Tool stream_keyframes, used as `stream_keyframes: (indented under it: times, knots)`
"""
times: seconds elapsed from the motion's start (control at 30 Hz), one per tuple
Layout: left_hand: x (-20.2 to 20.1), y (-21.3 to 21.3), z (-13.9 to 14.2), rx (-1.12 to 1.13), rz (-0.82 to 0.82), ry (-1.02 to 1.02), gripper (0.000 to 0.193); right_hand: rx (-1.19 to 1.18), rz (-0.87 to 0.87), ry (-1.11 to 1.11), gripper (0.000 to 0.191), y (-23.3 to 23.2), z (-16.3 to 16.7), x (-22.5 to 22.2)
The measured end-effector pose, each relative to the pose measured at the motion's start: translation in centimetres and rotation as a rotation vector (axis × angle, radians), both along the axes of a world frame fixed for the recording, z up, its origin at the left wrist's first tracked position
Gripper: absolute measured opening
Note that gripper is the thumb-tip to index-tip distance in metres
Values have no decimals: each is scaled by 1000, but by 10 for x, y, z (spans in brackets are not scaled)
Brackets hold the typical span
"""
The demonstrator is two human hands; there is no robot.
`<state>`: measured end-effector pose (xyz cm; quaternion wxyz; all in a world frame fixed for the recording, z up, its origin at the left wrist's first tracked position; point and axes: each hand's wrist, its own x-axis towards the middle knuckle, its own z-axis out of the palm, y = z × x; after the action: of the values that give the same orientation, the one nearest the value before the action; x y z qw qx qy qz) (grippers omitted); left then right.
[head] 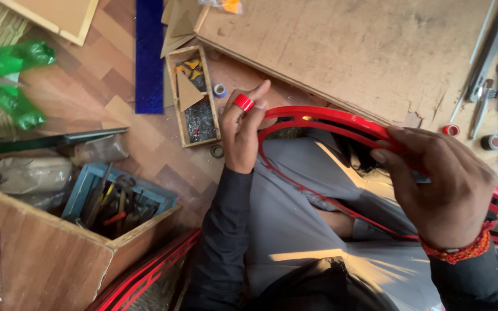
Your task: The person sits on the floor and applies red tape to the edges of a mirror. They tear off pieces of tape, press them along the perimeter, and smooth them down. The mirror is then lifted and briefly inspected.
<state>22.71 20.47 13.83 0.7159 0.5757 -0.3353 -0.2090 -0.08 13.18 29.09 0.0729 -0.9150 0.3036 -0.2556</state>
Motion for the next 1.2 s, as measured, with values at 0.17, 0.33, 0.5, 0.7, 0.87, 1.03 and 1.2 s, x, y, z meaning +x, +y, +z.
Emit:
stream_keyframes:
  times: [0.17,0.33,0.5,0.7,0.87,1.03,1.2]
  knots:
    - [16,6,18,2,13,-11,35,-25,-11,26,27,0,-2,-2]
    - [15,8,21,56,-1,-23,35,-10,-6,27,27,2,-6,-5]
    - [1,8,4,35,27,-33,34,-45,-3,31,27,5,-8,-6]
    - [-15,5,-3,-45,43,275,34,-21,-13,21,24,9,-9,-10]
    - [-25,-8,49,-164,24,356,37,136,-37,-110,26,5,-7,-30]
    - [-30,-7,126,-220,7,-78,28,276,-52,-403,27,-11,-33,-57]
    - [-75,-59,166,-207,56,-565,18,369,-63,-767,27,-25,-108,-54]
